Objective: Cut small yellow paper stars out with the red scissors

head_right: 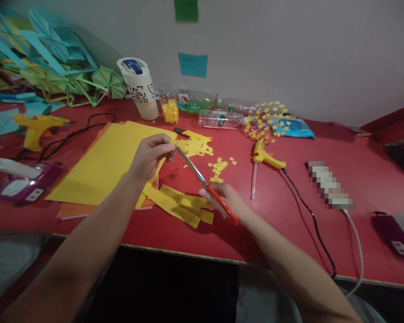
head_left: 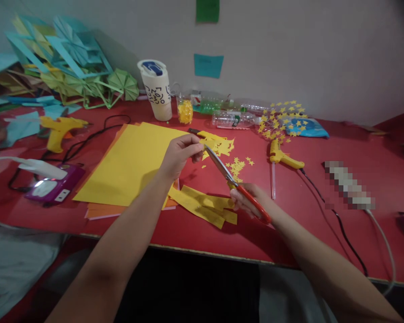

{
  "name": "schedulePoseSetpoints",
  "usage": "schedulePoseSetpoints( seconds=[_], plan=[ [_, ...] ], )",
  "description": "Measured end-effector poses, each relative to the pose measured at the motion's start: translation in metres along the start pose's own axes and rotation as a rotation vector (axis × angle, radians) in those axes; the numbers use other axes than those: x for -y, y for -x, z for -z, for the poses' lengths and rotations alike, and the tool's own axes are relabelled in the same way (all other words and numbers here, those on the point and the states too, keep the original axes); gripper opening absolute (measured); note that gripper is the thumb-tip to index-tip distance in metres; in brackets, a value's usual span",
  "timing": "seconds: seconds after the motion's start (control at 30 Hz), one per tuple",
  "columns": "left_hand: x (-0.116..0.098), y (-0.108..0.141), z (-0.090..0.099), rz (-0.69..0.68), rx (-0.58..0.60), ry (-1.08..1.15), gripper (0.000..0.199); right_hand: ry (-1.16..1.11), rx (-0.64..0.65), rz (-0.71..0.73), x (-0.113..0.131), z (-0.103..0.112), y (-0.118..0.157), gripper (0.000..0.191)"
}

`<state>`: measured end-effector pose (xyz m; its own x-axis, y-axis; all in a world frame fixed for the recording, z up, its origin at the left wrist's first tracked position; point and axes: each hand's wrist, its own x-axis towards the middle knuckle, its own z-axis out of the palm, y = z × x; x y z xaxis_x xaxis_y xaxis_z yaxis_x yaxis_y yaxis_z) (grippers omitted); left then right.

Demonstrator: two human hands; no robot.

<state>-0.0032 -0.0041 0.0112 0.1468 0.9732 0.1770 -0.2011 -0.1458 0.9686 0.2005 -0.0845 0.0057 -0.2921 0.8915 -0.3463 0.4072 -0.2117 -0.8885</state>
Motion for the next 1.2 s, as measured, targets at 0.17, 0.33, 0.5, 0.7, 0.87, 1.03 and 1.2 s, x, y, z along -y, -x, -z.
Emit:
schedulePoseSetpoints(
  seconds=[0.17,0.33,0.5,0.7,0.87,1.03,1.2],
  plan=[
    [0.0000,0.0017,-0.0019,0.012,0.007,-0.004,0.010,-0.003,0.017,0.021,-0.0025,-0.0009,-0.0001,0.049],
    [0.0012,0.0032,-0.0041,-0.016,0.063,-0.005,0.012,-0.035,0.046,0.037,-0.0050,-0.0024,-0.0014,0.047],
    [0.0016,0.0042,-0.0064,-0.021,0.081,0.013,0.012,-0.045,0.047,0.034,-0.0080,-0.0027,-0.0015,0.049],
    [0.0013,0.0052,-0.0080,-0.001,0.077,-0.001,0.013,-0.052,0.044,0.056,-0.0090,-0.0028,-0.0015,0.049],
    [0.0046,0.0049,-0.0085,0.006,0.082,-0.004,0.014,-0.063,0.043,0.057,-0.0085,-0.0032,-0.0013,0.051],
    [0.0069,0.0047,-0.0079,0.001,0.090,0.003,0.016,-0.049,0.044,0.058,-0.0098,-0.0037,-0.0022,0.052],
    [0.0065,0.0050,-0.0083,0.012,0.091,0.006,0.016,-0.072,0.053,0.055,-0.0103,-0.0048,-0.0034,0.052]
  ],
)
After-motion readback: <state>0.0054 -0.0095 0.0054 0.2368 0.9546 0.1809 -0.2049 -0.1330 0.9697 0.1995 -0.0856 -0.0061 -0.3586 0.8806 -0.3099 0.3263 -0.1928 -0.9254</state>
